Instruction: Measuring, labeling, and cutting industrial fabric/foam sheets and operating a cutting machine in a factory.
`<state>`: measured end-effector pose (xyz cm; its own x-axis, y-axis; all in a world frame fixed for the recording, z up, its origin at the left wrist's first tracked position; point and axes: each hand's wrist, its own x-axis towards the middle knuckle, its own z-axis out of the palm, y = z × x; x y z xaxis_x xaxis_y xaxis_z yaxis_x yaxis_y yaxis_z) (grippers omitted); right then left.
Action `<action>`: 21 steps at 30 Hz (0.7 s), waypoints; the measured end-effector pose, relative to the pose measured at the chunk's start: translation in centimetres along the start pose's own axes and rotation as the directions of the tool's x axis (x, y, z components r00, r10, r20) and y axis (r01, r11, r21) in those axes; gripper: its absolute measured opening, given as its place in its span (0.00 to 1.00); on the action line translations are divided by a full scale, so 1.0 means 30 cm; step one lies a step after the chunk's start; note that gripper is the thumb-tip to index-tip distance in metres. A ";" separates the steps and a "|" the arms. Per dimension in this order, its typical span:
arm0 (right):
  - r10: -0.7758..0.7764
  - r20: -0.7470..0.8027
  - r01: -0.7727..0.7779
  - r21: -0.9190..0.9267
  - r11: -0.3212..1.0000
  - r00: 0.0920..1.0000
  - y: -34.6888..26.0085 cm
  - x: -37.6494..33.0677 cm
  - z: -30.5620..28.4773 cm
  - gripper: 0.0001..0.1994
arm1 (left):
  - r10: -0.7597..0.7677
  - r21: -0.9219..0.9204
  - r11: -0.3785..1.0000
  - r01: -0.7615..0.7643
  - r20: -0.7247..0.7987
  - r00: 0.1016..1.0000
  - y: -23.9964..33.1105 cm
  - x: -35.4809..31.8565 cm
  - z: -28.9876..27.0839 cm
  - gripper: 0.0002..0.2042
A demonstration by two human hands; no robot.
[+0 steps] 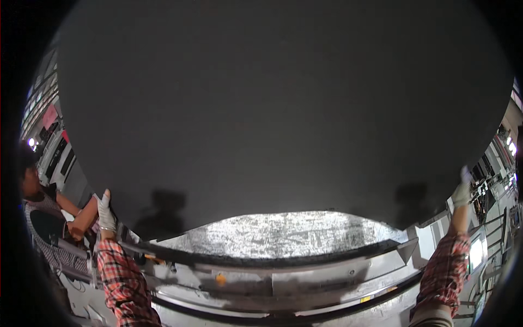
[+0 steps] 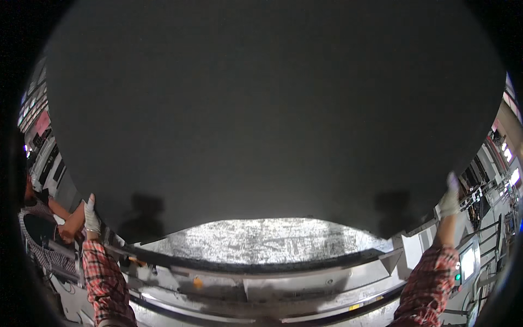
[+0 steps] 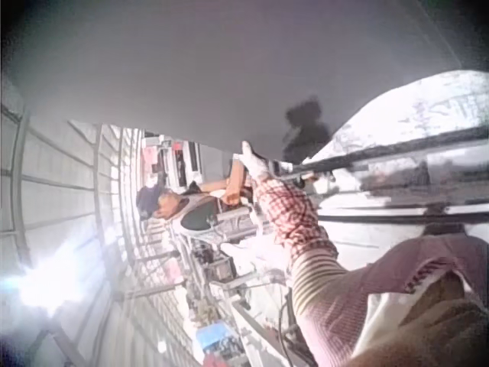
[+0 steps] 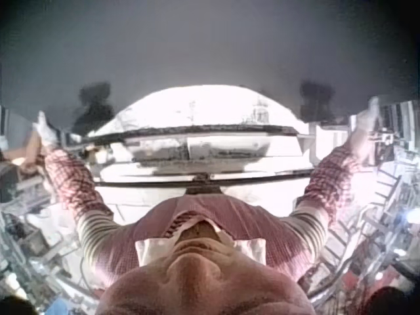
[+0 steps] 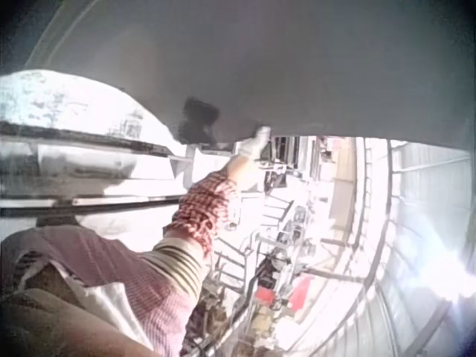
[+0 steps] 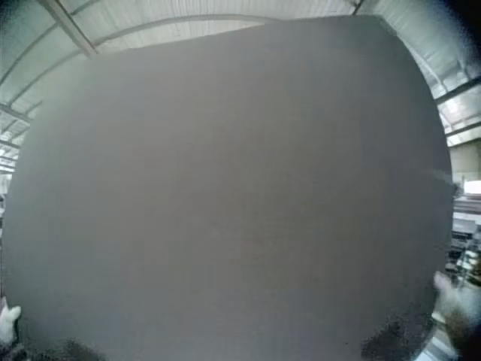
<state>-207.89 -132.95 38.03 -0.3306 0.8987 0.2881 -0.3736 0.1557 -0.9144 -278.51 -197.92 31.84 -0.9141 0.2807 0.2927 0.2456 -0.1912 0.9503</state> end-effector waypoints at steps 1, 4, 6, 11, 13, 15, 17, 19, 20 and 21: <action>-0.006 -0.012 0.006 0.004 1.000 1.000 0.088 -0.030 -0.002 0.30 | 0.029 0.049 0.998 -0.026 -0.067 0.997 -0.035 0.003 0.028 0.31; 0.015 -0.006 -0.015 -0.009 1.000 1.000 0.157 -0.042 -0.038 0.29 | -0.059 0.081 0.995 0.058 0.012 0.998 -0.062 0.068 0.043 0.34; 0.051 -0.030 -0.052 -0.038 0.998 0.998 0.133 -0.024 0.050 0.29 | -0.095 0.135 0.985 0.105 -0.078 0.992 -0.039 0.088 0.069 0.36; 0.243 -0.011 -0.242 -0.119 0.963 0.970 -0.050 0.093 0.256 0.29 | -0.193 0.303 0.932 0.196 -0.040 0.980 0.194 0.151 0.168 0.36; 0.308 -0.003 -0.305 -0.157 0.939 0.951 -0.079 0.150 0.259 0.28 | -0.328 0.233 0.923 0.306 0.063 0.942 0.268 0.222 0.144 0.31; 0.416 -0.103 -0.426 -0.314 0.848 0.903 -0.094 0.140 0.279 0.28 | -0.369 0.170 0.922 0.347 0.127 0.921 0.300 0.227 0.164 0.30; 0.398 -0.004 -0.327 -0.574 0.750 0.918 -0.004 0.115 0.201 0.31 | -0.120 0.653 0.751 -0.099 0.283 0.951 0.267 0.211 0.170 0.30; 0.402 0.011 -0.204 -0.848 0.489 0.916 0.147 0.097 0.180 0.19 | -0.064 0.964 0.266 -0.022 0.041 0.997 0.136 0.374 0.026 0.32; 0.437 -0.072 -0.354 -0.709 0.610 0.897 0.276 0.081 0.018 0.15 | -0.168 0.917 0.387 0.091 -0.028 0.985 0.054 0.332 0.165 0.34; 0.544 -0.262 -0.412 -0.895 0.172 0.797 0.296 0.060 0.064 0.24 | -0.215 0.946 0.305 0.110 -0.044 0.976 -0.001 0.344 0.145 0.33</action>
<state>-213.46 -130.74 30.97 -0.2396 0.9083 -0.3428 0.8477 0.0236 -0.5299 -286.56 -190.92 35.28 -0.9588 0.2738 0.0762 0.2798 0.8622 0.4223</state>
